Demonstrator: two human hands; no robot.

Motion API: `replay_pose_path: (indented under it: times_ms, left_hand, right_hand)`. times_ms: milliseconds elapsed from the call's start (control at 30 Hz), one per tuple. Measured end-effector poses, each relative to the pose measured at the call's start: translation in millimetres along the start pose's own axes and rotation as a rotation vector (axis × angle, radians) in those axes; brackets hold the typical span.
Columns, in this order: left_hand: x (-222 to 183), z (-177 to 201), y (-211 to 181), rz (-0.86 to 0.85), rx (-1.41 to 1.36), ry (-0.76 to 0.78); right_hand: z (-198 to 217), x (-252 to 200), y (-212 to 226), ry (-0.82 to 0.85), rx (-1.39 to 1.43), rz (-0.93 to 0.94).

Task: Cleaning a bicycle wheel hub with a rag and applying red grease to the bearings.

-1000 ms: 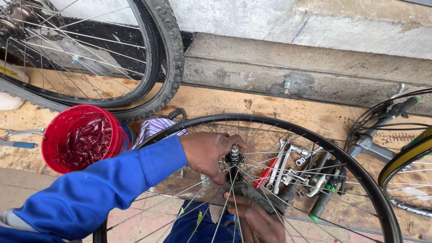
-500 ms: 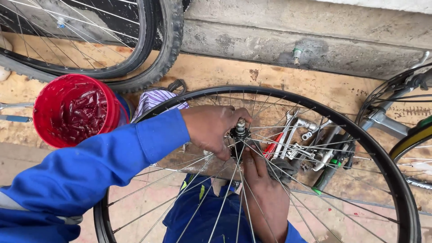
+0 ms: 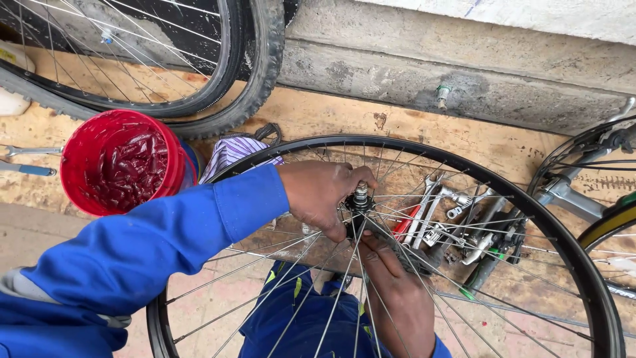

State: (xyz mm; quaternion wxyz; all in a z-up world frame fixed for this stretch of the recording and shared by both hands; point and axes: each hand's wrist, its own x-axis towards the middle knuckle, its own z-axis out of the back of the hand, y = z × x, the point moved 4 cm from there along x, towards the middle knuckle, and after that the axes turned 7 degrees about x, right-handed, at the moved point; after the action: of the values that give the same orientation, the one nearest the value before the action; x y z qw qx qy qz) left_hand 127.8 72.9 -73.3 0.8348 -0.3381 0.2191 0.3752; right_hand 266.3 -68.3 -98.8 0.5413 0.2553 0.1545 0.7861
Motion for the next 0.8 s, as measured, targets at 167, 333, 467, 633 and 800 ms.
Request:
replay_pose_path:
  times_ms: [167,333,467,633,800]
  left_hand:
    - [-5,6,-9,0.011,-0.003,0.032]
    - [-10,5,-10,0.035,-0.018,0.058]
    - [-12,4,-14,0.024,-0.011,0.057]
    - [-8,3,-10,0.008,-0.026,0.032]
    - [-9,3,-5,0.009,-0.048,0.017]
  right_hand:
    - [25,-3,16,-0.012,0.322,0.056]
    - [9,4,9,0.045,0.291,-0.029]
    - [25,0,21,0.024,0.435,-0.091]
    - [33,-7,29,-0.234,0.424,-0.015]
    - [25,-3,20,-0.091,0.311,0.025]
